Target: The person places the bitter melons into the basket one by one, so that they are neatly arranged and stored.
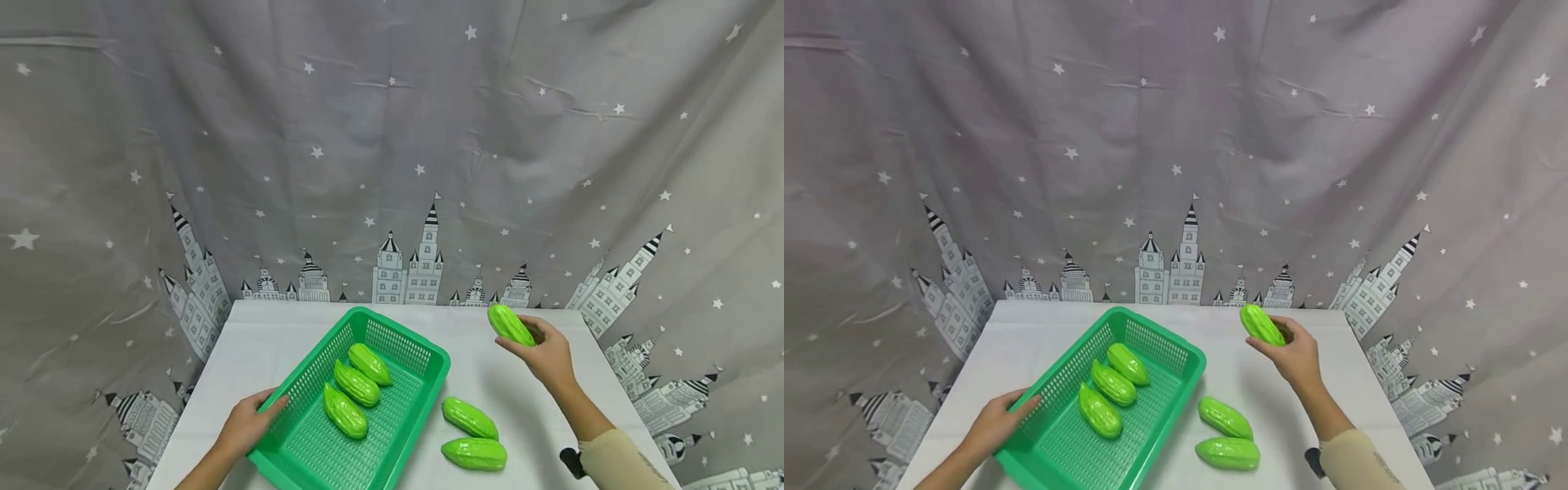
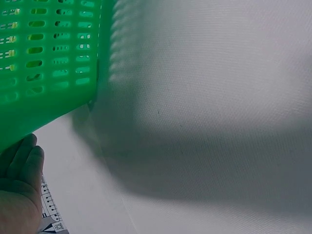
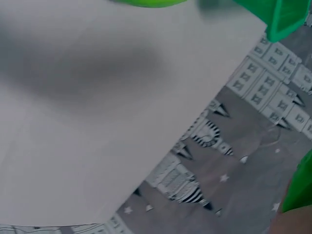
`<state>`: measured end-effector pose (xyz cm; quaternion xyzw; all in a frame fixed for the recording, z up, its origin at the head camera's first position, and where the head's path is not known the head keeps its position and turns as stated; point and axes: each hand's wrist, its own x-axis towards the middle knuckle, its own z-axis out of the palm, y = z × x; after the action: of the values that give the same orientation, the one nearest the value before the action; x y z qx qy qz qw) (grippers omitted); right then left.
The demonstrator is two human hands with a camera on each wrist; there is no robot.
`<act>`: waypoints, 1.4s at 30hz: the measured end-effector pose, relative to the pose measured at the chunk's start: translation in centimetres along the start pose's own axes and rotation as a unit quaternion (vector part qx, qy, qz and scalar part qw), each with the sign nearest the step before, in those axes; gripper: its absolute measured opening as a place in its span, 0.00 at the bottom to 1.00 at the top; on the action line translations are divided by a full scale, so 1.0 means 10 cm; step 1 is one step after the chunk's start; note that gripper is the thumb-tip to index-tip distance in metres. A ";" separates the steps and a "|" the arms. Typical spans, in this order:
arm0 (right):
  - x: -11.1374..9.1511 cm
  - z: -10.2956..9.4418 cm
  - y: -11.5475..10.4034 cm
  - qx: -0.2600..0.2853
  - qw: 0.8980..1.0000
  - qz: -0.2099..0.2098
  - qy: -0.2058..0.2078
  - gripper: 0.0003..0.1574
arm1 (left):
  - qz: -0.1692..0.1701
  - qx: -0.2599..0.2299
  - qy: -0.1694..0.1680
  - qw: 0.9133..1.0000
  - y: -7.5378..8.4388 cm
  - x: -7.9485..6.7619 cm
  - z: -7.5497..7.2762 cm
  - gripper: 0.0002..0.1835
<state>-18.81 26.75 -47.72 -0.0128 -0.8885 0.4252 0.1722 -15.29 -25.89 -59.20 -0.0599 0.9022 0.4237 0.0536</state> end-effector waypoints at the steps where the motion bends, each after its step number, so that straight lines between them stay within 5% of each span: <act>1: 0.03 0.05 -0.06 0.004 1.000 -0.004 -0.005 0.44 | 0.002 -0.001 0.001 1.000 -0.01 -0.01 0.00 0.39; 22: 0.23 1.12 -1.09 0.064 0.992 -0.031 -0.109 0.38 | 0.026 -0.013 0.033 0.999 0.00 -0.09 0.00 0.33; 31: 0.05 1.68 -1.40 0.079 0.981 -0.055 -0.167 0.35 | 0.023 -0.022 0.031 0.999 0.02 -0.08 0.02 0.32; 42: -0.37 2.31 -1.56 0.036 0.961 -0.019 -0.274 0.35 | 0.022 -0.033 0.033 0.999 0.03 -0.12 -0.01 0.30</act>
<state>-20.68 -1.20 -50.35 0.1272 -0.8860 0.4405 -0.0697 -14.17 -25.69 -58.78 -0.0560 0.8902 0.4519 0.0129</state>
